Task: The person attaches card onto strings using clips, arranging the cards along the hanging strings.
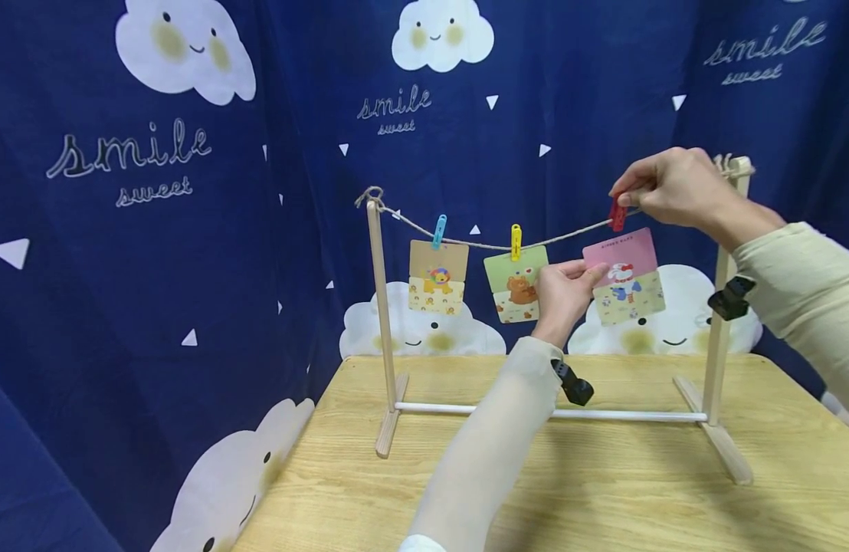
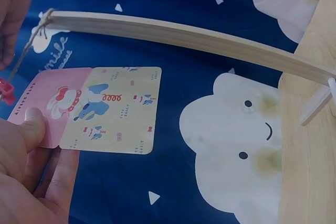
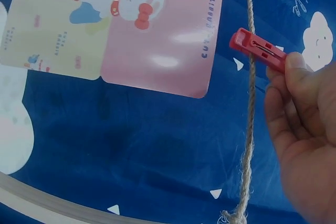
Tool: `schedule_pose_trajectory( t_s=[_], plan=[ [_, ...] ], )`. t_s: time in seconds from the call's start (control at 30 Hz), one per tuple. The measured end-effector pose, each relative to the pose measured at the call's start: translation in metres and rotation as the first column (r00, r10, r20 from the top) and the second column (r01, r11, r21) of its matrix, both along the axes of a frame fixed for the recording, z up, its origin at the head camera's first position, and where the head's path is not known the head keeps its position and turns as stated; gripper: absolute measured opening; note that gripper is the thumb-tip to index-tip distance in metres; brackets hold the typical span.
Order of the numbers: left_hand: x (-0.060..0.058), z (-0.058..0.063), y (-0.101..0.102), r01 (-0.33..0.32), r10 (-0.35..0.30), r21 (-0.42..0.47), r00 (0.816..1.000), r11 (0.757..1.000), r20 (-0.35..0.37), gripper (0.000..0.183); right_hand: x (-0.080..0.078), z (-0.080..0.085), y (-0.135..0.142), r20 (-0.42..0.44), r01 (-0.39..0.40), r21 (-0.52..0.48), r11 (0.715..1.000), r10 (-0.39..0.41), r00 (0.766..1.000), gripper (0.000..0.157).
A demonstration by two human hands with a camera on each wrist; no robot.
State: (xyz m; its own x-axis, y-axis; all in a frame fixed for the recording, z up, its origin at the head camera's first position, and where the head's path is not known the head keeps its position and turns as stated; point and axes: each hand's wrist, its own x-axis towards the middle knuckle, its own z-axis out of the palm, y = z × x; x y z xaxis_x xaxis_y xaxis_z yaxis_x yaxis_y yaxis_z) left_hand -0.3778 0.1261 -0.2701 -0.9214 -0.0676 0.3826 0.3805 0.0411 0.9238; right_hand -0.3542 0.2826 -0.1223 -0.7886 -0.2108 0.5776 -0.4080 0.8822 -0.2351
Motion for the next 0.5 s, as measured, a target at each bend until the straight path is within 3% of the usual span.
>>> schedule_pose_trajectory(
  t_s=[0.5],
  plan=[
    [0.0008, 0.0007, 0.0011, -0.008, 0.009, 0.046, 1.000, 0.999, -0.020, 0.020, -0.0006, 0.0011, 0.0004, 0.046, -0.024, 0.005, 1.000, 0.024, 0.999, 0.017]
  ],
)
